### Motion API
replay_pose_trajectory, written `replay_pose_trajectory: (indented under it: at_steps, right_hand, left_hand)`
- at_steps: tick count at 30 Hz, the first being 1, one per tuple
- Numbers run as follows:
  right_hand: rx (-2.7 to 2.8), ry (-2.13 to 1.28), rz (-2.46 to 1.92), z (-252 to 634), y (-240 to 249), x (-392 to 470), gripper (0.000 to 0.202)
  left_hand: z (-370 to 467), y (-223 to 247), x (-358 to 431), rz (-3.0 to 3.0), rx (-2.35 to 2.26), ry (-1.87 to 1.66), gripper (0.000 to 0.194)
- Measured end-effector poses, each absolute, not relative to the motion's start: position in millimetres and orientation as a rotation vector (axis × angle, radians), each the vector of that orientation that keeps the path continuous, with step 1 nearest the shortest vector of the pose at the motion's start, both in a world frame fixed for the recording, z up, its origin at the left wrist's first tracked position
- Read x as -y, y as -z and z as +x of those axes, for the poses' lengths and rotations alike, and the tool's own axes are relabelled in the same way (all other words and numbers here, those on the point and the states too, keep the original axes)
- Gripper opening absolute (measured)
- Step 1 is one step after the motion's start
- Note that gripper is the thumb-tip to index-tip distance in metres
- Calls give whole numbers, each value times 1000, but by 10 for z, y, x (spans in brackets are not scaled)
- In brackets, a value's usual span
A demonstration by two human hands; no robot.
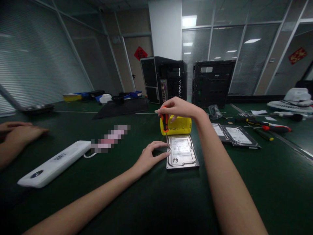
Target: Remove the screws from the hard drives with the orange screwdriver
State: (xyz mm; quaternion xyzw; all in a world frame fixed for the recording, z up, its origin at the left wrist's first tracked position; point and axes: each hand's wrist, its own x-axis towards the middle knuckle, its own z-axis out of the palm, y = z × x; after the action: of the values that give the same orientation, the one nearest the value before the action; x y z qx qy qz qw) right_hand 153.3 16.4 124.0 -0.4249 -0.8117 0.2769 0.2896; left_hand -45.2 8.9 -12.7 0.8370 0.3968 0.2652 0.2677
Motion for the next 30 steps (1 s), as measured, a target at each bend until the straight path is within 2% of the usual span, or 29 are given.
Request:
replay_pose_trajectory:
  at_steps: [9,19,26,30]
  right_hand:
    - [2194,-667,-1120,1519,-1228,-204,41]
    - [2151,-812,-1236,1445,-1202,-258,27]
    - [2162,-827,-1290,1467,-1220,-214,31]
    - [2112,-992,-1240,1427,-1246,-169,34]
  left_hand:
    - [-437,118,-86,2251,-1076,-711,36]
    - [-437,154,-117,2270,-1026,-746,34]
    - [-450,138,-91,2271,-1002,-731,47]
    - [-459,136,-91,2268,-981,-714,46]
